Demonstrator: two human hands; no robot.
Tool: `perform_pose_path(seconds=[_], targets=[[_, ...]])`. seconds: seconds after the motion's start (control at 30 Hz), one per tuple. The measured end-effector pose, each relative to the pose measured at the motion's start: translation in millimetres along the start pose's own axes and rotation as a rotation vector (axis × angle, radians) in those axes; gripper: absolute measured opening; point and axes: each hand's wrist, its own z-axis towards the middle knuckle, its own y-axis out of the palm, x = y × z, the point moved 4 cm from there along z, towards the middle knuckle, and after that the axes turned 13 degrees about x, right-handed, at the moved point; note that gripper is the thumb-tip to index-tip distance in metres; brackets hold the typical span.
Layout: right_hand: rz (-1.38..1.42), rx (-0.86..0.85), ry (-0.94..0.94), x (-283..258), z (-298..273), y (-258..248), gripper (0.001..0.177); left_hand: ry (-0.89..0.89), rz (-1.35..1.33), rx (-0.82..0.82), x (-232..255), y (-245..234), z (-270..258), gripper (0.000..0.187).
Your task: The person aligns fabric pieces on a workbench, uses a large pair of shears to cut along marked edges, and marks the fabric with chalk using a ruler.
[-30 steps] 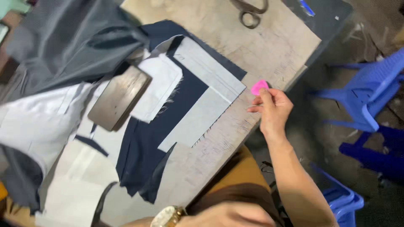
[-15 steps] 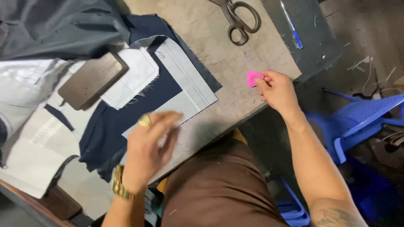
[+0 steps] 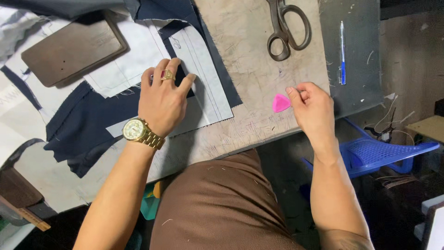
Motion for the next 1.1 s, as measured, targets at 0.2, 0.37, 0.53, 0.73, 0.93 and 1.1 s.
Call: perform_pose_path(seconds=[0.2,0.37,0.53,0.73,0.93,1.1], targets=[[0.053,-0.026,-0.079,-23,10,8,0.027,-0.053,-0.051,-0.057,18,-2,-1,0.034],[0.132,-0.073,-0.102,-56,0,14,0.027,0.025,-0.099,0.125,45,8,-16,0.032],[0.128,-0.165,-0.146,-58,-5,25,0.031,-0.001,-0.235,0.186,47,10,-22,0.043],[0.452,-0.294,0.021,-34,-39,40,0.028,-0.174,-0.045,0.577,-101,-24,-59,0.033],[0.382,-0.213,-0.03,-105,-45,57,0.024,-0.256,0.149,0.166,-182,-47,-34,0.075],[0.393,0.03,-0.74,-199,-8,105,0.006,-0.293,0.202,-0.014,-199,-29,-23,0.096]])
